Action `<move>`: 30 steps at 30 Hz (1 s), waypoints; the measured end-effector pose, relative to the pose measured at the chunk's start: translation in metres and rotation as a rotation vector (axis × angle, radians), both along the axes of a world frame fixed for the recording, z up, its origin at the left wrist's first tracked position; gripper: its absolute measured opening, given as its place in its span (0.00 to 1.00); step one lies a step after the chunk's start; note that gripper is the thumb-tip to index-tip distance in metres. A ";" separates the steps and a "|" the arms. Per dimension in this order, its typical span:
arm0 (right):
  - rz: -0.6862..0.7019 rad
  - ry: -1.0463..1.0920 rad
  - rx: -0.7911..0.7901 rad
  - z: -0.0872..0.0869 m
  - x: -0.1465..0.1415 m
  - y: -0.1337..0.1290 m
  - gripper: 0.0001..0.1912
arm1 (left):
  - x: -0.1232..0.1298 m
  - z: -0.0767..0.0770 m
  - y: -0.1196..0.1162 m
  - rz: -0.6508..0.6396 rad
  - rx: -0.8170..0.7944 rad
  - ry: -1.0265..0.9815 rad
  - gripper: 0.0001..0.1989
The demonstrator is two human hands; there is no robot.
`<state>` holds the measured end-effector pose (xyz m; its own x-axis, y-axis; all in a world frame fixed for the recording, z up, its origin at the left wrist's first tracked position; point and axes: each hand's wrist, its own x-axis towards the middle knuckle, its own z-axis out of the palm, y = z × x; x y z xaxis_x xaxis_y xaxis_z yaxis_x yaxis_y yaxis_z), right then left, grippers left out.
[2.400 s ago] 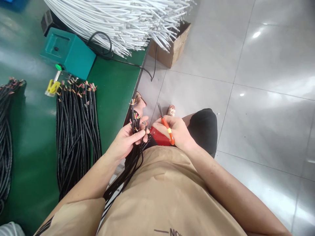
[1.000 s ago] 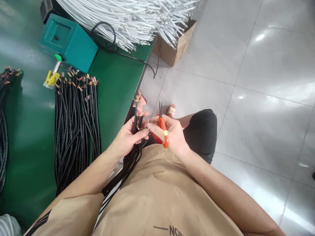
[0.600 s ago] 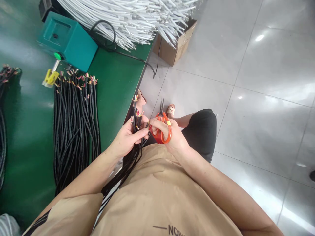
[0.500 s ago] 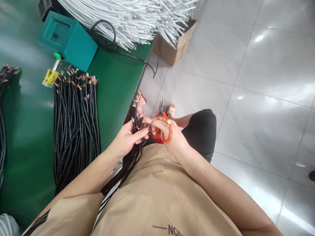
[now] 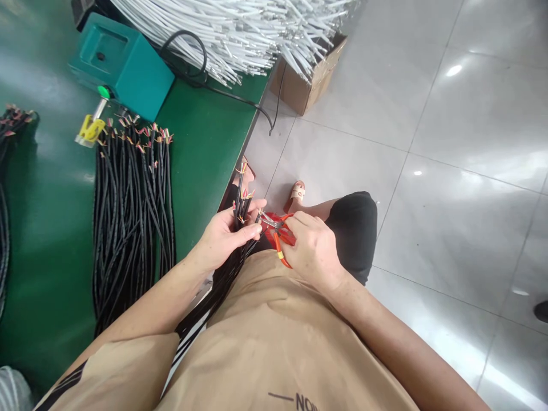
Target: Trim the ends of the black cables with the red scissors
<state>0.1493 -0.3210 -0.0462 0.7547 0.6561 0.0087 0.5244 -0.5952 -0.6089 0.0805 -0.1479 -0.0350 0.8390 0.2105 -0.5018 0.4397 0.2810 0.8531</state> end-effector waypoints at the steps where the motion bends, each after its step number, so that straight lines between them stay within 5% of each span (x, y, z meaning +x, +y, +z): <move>1: 0.012 -0.035 -0.022 0.000 0.000 0.000 0.08 | 0.000 0.000 0.000 -0.003 0.016 -0.005 0.22; 21: 0.075 -0.049 -0.179 0.016 0.009 -0.005 0.11 | 0.000 -0.002 0.001 -0.030 0.231 0.006 0.23; 30: 0.189 -0.311 -0.217 0.011 0.014 -0.010 0.11 | -0.001 -0.003 0.002 -0.075 0.249 0.001 0.22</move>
<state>0.1635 -0.3313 -0.0355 0.6043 0.7942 0.0637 0.7755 -0.5680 -0.2758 0.0799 -0.1458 -0.0378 0.8566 0.2645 -0.4429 0.4519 0.0293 0.8916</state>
